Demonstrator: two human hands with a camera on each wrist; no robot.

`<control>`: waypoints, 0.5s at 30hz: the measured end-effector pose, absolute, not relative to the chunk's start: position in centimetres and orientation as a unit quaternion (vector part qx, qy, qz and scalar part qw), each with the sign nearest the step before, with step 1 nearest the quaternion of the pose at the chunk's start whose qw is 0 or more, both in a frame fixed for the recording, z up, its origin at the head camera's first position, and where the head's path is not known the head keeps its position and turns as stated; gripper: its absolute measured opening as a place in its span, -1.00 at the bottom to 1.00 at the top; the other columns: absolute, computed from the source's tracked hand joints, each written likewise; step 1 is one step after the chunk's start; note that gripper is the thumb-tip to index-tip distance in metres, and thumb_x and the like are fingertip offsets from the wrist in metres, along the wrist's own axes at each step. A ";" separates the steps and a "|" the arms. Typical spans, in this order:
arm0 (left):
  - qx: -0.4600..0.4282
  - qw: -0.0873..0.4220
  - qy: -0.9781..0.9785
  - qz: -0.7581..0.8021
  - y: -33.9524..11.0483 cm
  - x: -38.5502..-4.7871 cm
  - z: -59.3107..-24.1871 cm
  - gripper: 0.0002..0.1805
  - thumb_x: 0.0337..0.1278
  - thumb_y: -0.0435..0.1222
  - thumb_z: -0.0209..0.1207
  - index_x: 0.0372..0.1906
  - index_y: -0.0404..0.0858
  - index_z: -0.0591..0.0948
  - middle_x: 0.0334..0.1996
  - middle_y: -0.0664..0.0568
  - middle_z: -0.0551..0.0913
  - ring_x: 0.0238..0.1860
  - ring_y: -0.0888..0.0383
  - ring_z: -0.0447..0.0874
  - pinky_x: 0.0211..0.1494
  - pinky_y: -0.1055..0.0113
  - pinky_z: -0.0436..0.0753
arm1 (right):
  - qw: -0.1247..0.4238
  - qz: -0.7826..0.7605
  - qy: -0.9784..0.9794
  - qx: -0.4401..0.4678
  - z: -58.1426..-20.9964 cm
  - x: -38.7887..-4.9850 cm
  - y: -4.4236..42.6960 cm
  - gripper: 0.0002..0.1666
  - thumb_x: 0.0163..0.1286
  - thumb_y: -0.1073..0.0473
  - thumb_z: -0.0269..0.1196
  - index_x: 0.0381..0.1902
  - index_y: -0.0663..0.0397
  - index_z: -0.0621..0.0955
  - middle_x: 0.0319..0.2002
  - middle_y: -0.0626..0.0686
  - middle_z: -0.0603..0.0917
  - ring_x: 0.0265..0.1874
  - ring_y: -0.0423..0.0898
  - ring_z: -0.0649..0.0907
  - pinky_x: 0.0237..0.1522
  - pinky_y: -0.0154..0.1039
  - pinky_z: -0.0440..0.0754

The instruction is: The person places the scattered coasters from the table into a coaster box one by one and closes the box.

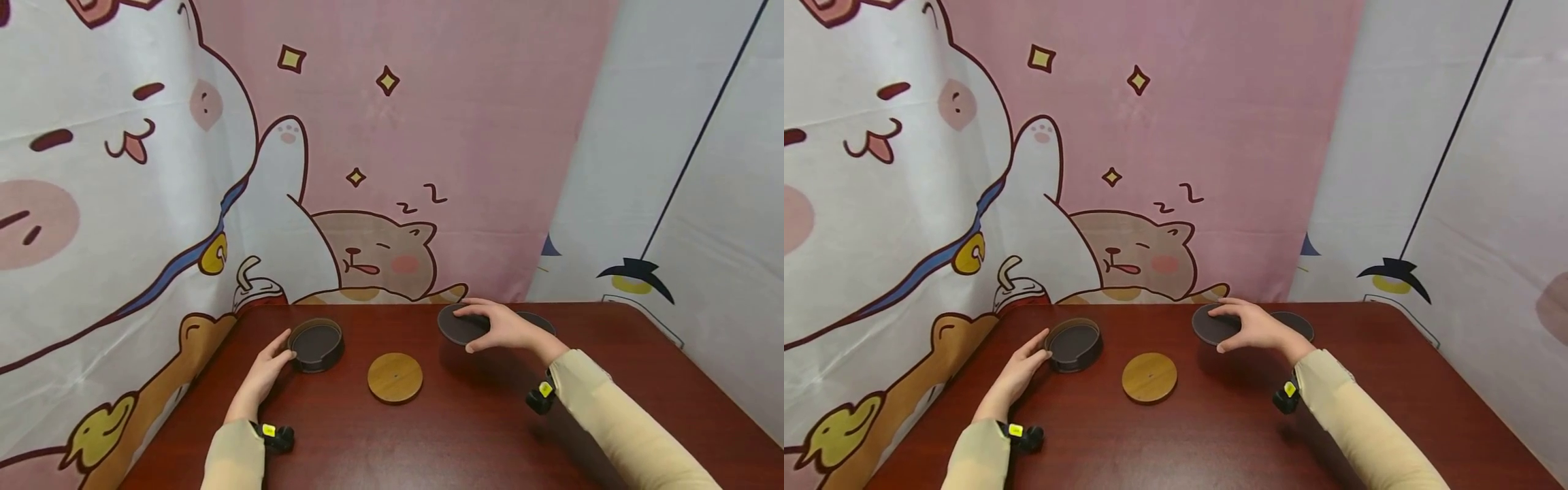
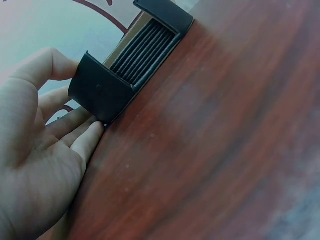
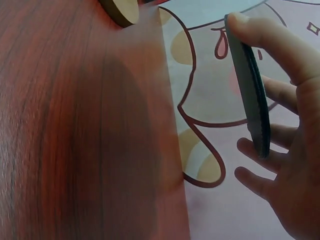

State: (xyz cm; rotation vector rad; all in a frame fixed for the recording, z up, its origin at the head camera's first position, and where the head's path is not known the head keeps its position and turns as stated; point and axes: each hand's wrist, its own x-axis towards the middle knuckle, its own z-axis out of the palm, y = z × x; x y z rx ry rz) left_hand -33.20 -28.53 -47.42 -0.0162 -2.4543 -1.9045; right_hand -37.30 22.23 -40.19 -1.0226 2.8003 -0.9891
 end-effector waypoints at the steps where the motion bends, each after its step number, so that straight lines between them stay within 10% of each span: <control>1: -0.005 0.015 -0.789 -0.614 -28.3 -32.8 -46.9 -0.28 0.25 -0.40 0.06 0.50 -0.29 0.14 0.49 -0.26 0.03 0.49 -0.19 -0.15 0.44 -0.11 -0.06 | 0.000 -0.315 0.890 -0.330 -40.3 -37.4 22.0 -0.19 -0.03 -0.14 0.51 0.24 -0.22 0.55 0.40 0.17 0.27 0.30 0.21 0.34 0.05 0.06 0.45; 15: -0.003 0.022 -0.794 -0.607 -29.0 -33.8 -48.3 -0.28 0.25 -0.36 0.07 0.50 -0.26 0.15 0.49 -0.24 0.05 0.48 -0.17 -0.12 0.44 -0.13 -0.05 | -0.041 -0.328 0.865 -0.377 -43.1 -39.2 17.7 -0.24 0.00 -0.10 0.49 0.21 -0.14 0.58 0.22 -0.02 0.51 0.17 0.02 0.49 0.10 0.05 0.45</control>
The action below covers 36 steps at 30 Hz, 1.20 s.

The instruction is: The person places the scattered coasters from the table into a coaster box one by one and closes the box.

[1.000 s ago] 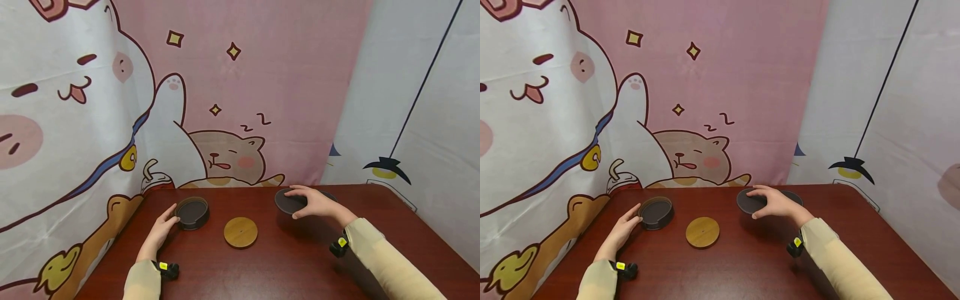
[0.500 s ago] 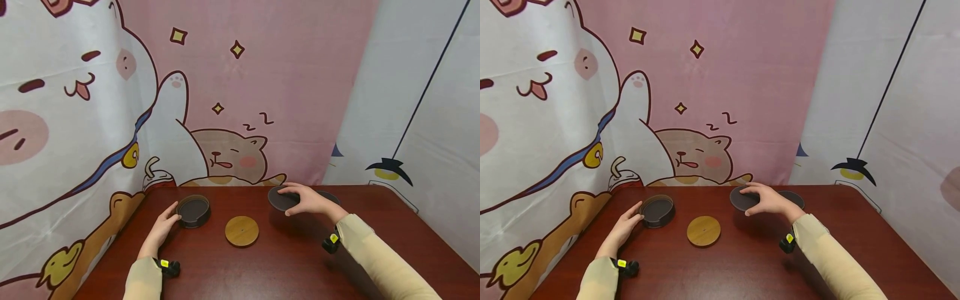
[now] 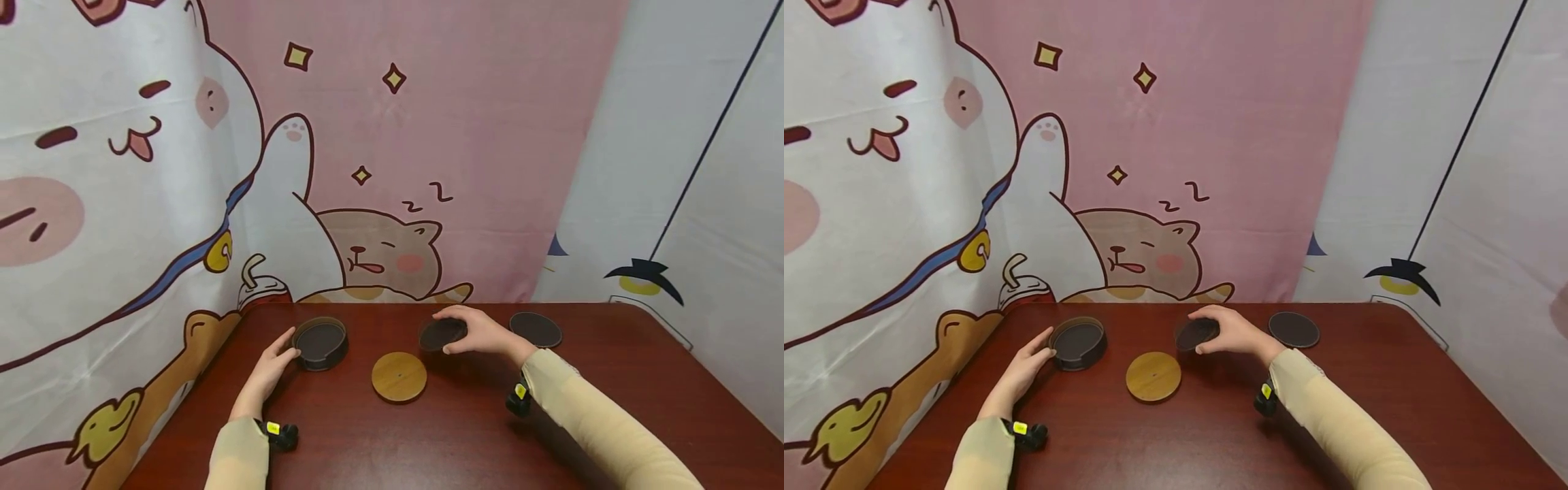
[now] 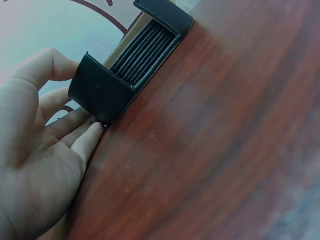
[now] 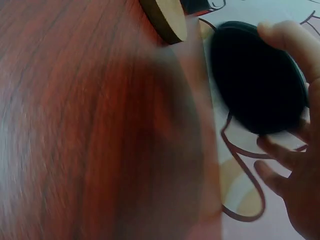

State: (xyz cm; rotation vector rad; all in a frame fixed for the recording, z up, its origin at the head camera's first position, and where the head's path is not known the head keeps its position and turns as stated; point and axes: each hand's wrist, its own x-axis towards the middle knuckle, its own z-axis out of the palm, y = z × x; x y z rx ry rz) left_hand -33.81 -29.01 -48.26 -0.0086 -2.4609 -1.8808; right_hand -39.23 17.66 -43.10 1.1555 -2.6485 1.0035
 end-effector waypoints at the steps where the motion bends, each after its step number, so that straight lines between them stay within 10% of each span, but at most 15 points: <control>1: -0.002 0.024 -0.794 -0.608 -29.0 -33.8 -48.3 -0.28 0.24 -0.36 0.07 0.50 -0.26 0.16 0.49 -0.23 0.06 0.48 -0.16 -0.11 0.44 -0.13 -0.05 | 0.046 0.331 -0.863 0.379 -43.4 -39.4 17.4 -0.29 0.01 -0.09 0.48 0.17 -0.13 0.61 0.16 -0.04 0.55 0.14 -0.01 0.51 0.11 0.05 0.45; 19: -0.007 0.027 -0.792 -0.610 -29.0 -33.8 -48.1 -0.27 0.24 -0.39 0.07 0.50 -0.24 0.15 0.48 -0.23 0.09 0.47 -0.12 -0.05 0.44 -0.06 0.02 | 0.077 0.413 -0.869 0.260 -46.0 -40.9 15.1 -0.76 0.16 0.23 0.39 -0.17 0.11 0.76 -0.14 0.01 0.70 -0.12 -0.01 0.64 -0.08 -0.10 0.59; 36: -0.004 0.031 -0.795 -0.606 -28.9 -33.8 -48.2 -0.27 0.22 -0.40 0.08 0.50 -0.24 0.16 0.47 -0.24 0.11 0.47 -0.13 -0.03 0.42 -0.06 0.07 | 0.000 0.606 -0.785 0.129 -44.3 -42.2 11.5 -0.67 0.23 0.37 0.25 -0.03 0.26 0.70 0.07 0.20 0.62 -0.10 -0.05 0.64 -0.02 -0.06 0.60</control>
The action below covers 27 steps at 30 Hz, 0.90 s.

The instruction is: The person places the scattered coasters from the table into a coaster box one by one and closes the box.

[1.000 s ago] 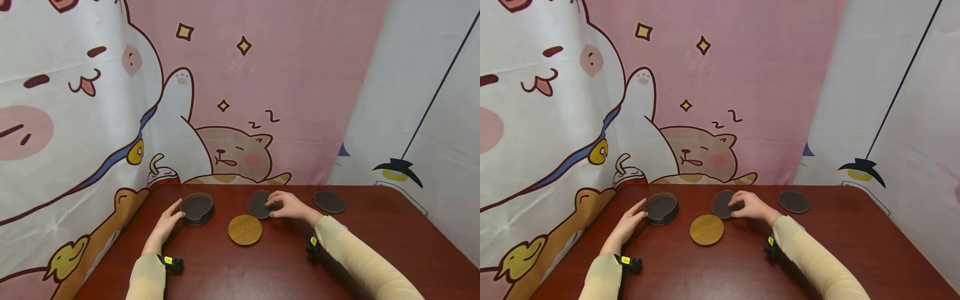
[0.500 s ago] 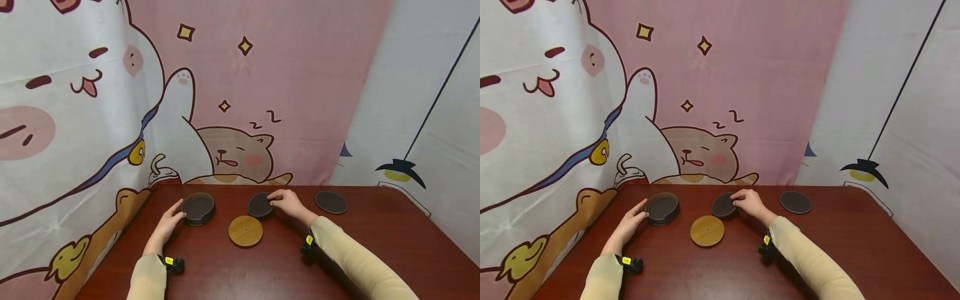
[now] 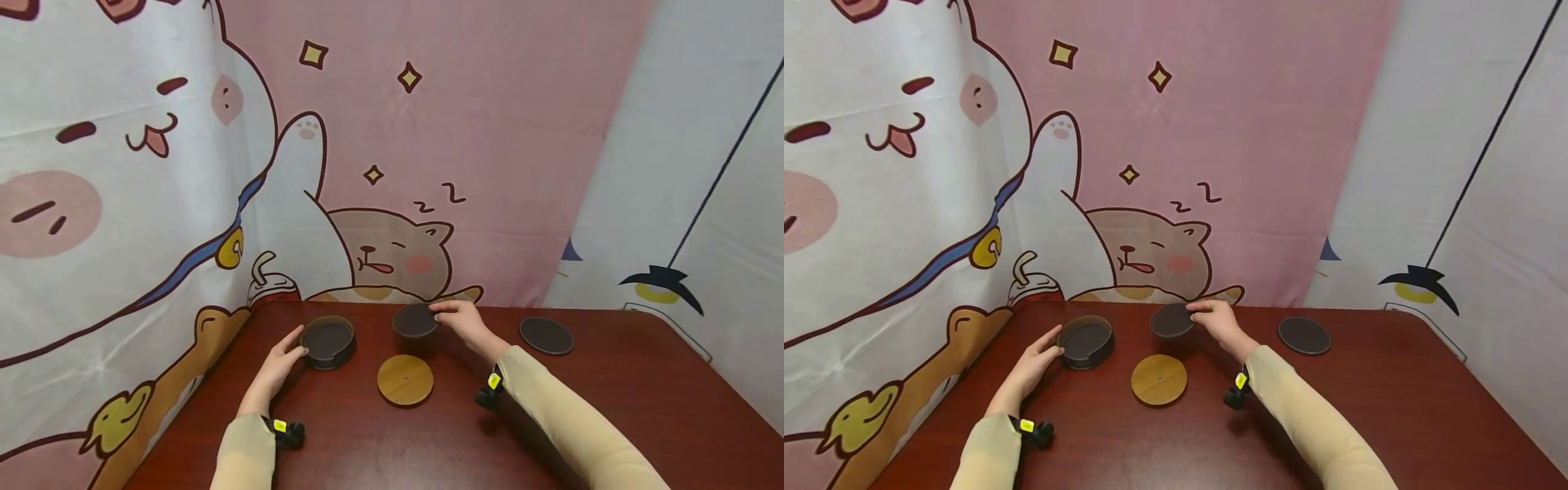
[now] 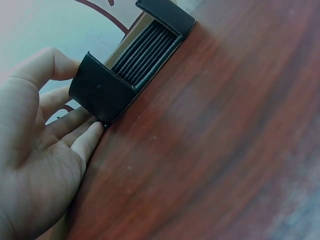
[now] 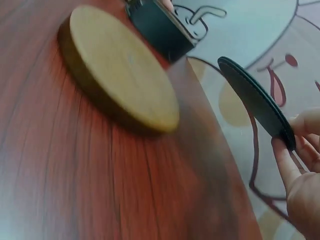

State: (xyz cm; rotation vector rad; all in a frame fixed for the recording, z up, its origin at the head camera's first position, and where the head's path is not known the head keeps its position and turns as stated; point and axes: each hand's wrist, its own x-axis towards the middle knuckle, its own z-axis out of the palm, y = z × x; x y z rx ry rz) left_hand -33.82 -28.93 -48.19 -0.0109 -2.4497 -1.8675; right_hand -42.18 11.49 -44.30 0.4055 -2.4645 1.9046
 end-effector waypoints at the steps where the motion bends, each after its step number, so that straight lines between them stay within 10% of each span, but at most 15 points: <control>1: -0.002 0.033 -0.795 -0.605 -28.9 -33.8 -48.2 -0.27 0.21 -0.39 0.08 0.50 -0.24 0.17 0.46 -0.24 0.12 0.47 -0.12 -0.02 0.42 -0.06 0.07 | -0.003 0.608 -0.783 0.131 -44.1 -42.2 10.9 -0.67 0.24 0.36 0.25 -0.03 0.25 0.70 0.08 0.20 0.62 -0.08 -0.05 0.63 0.00 -0.04 0.59; 16: -0.006 0.024 -0.792 -0.610 -27.9 -33.1 -46.9 -0.27 0.20 -0.41 0.09 0.49 -0.27 0.17 0.45 -0.27 0.12 0.46 -0.16 -0.01 0.42 -0.08 0.08 | -0.056 0.599 -0.771 0.208 -43.7 -42.1 0.6 -0.67 0.24 0.38 0.25 -0.02 0.18 0.71 0.04 0.11 0.63 -0.15 -0.05 0.65 0.00 0.08 0.57; 27: 0.006 0.034 -0.790 -0.612 -28.8 -34.1 -48.3 -0.27 0.19 -0.40 0.08 0.49 -0.26 0.19 0.45 -0.24 0.16 0.46 -0.13 0.03 0.41 -0.07 0.13 | -0.120 0.418 -0.824 0.362 -42.9 -39.8 -4.3 -0.48 0.30 0.13 0.29 0.21 0.14 0.56 0.23 0.12 0.53 0.23 0.07 0.49 0.16 -0.07 0.48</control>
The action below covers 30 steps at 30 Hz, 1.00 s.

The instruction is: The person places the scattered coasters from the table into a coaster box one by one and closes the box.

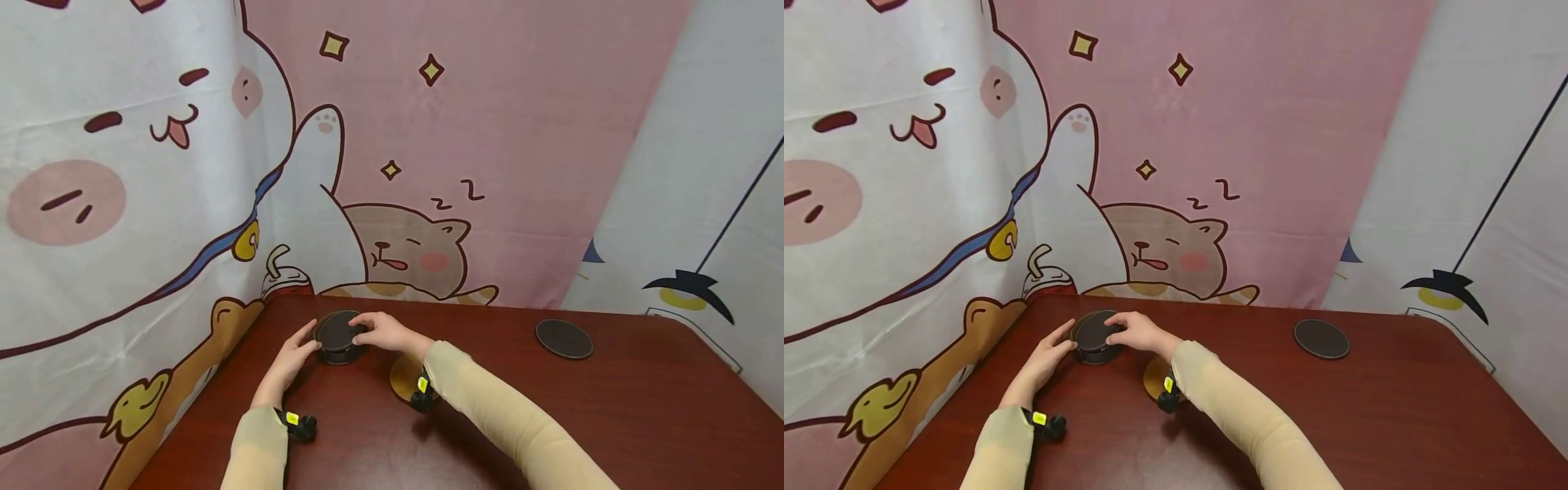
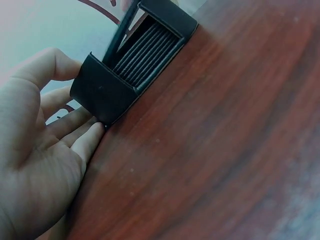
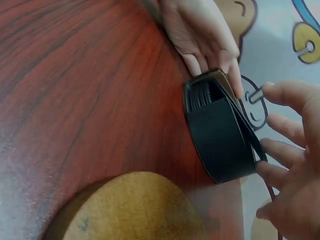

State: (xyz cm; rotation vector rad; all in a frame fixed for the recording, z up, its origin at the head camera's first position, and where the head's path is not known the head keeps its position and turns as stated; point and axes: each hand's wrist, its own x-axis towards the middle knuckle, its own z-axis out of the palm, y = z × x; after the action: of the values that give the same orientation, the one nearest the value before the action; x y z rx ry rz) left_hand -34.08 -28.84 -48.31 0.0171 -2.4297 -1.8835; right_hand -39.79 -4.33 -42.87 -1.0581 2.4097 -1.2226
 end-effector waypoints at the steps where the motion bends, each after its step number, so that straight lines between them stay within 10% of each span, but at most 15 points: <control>1: 0.006 0.032 -0.789 -0.613 -28.8 -34.1 -48.2 -0.27 0.19 -0.41 0.08 0.49 -0.27 0.18 0.45 -0.25 0.15 0.46 -0.14 0.02 0.41 -0.07 0.12 | 0.119 -0.404 0.830 -0.366 -42.8 -39.7 -4.4 -0.46 0.30 0.11 0.29 0.22 0.13 0.55 0.24 0.12 0.52 0.23 0.06 0.49 0.16 -0.08 0.48; 10: 0.002 0.032 -0.790 -0.612 -28.7 -34.1 -48.2 -0.27 0.21 -0.41 0.09 0.49 -0.25 0.19 0.45 -0.25 0.16 0.46 -0.15 0.02 0.42 -0.08 0.08 | 0.127 -0.361 0.840 -0.385 -43.1 -39.2 -3.7 -0.40 0.31 0.05 0.29 0.27 0.12 0.51 0.26 0.10 0.50 0.21 0.04 0.50 0.18 -0.09 0.46; 18: 0.007 0.042 -0.787 -0.616 -28.9 -33.9 -48.6 -0.25 0.17 -0.38 0.11 0.49 -0.20 0.20 0.45 -0.21 0.17 0.46 -0.12 0.00 0.42 -0.08 0.08 | 0.150 -0.306 0.844 -0.415 -43.6 -39.0 -2.8 -0.40 0.38 -0.04 0.22 0.31 0.04 0.49 0.43 0.05 0.29 0.47 0.18 0.04 0.40 0.09 0.09; 30: 0.001 0.037 -0.789 -0.614 -29.0 -33.9 -48.6 -0.26 0.19 -0.37 0.11 0.50 -0.18 0.20 0.46 -0.20 0.14 0.48 -0.11 -0.04 0.42 -0.09 0.06 | 0.127 -0.340 0.838 -0.408 -43.9 -38.9 1.5 -0.36 0.38 -0.09 0.21 0.35 0.01 0.45 0.44 0.08 0.28 0.45 0.06 0.15 0.38 0.06 0.15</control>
State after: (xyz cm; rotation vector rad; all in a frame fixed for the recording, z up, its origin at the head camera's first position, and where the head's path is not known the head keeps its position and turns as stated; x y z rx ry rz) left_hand -33.88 -29.01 -48.59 0.0019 -2.4212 -1.8844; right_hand -38.90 1.48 -43.87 -1.1878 2.4385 -0.9909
